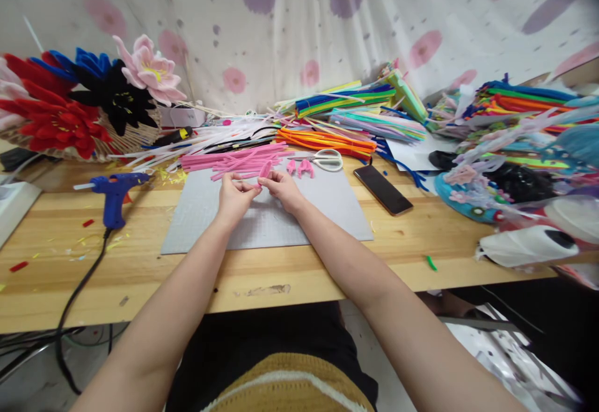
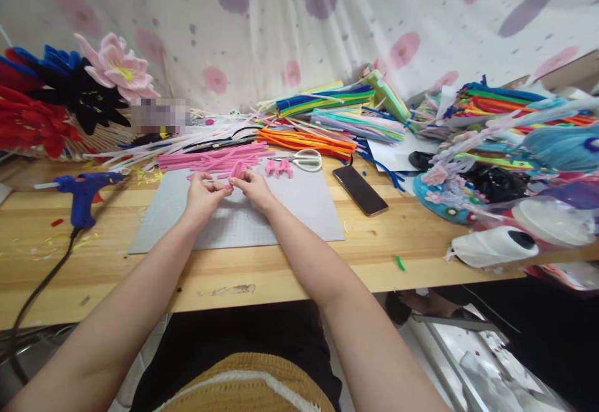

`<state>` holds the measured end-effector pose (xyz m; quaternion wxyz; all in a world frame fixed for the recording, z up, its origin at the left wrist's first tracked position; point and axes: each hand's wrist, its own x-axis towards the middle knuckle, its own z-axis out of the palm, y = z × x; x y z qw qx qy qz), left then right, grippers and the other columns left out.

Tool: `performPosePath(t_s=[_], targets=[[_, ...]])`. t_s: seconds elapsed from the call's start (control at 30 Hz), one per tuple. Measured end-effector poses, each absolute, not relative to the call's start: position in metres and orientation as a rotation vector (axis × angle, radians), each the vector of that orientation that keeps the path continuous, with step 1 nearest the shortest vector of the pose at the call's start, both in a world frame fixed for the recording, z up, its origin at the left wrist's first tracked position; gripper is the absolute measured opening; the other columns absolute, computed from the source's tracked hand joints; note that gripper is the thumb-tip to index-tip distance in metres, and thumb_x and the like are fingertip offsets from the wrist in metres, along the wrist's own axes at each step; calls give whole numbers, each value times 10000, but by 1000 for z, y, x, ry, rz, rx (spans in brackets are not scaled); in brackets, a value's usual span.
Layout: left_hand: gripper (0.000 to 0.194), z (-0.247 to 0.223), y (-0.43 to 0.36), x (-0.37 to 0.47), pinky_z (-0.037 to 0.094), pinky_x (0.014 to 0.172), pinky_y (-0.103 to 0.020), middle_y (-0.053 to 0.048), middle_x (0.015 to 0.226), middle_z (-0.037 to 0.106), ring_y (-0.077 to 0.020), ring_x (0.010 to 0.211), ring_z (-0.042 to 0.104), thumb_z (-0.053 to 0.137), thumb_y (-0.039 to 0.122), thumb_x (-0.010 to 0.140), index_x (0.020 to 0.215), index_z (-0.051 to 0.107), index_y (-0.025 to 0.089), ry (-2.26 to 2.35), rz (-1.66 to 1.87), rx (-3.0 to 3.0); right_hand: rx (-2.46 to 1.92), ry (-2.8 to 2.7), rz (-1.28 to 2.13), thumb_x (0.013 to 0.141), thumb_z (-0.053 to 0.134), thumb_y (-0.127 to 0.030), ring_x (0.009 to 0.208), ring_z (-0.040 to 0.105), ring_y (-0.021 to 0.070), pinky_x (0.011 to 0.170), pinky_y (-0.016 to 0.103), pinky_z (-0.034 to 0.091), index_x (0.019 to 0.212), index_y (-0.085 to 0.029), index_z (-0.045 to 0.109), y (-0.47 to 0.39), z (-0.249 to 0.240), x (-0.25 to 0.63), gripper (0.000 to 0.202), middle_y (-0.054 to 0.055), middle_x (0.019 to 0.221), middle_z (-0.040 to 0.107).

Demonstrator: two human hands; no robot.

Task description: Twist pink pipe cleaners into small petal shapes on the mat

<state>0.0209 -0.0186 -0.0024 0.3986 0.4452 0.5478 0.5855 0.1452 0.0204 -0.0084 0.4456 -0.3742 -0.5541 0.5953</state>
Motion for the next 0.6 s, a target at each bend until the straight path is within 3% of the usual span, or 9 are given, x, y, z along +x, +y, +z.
performPosePath(t_s=[0.17, 0.37, 0.6], targets=[[468, -7, -18, 22, 443, 647, -252, 92, 555, 606, -104, 526, 587, 694, 162, 584, 838, 308, 234, 1461, 1583, 1322, -932, -1375, 1467, 574, 700, -520, 449, 296, 46, 453, 227, 216, 594, -186, 434, 21, -9, 144, 428, -77, 503, 374], [499, -4, -18, 21, 479, 673, -285, 95, 526, 592, -115, 524, 602, 687, 140, 528, 801, 280, 232, 1249, 1495, 1040, -915, -1490, 1524, 597, 673, -528, 474, 326, 60, 463, 227, 223, 628, -179, 486, 17, -4, 148, 397, -61, 523, 414], [469, -2, -21, 23, 444, 636, -264, 98, 529, 562, -116, 514, 579, 702, 192, 578, 794, 288, 238, 1583, 1453, 1283, -1108, -1592, 1220, 693, 609, -329, 524, 309, 67, 529, 235, 247, 564, -180, 409, 19, -8, 139, 281, -70, 521, 357]])
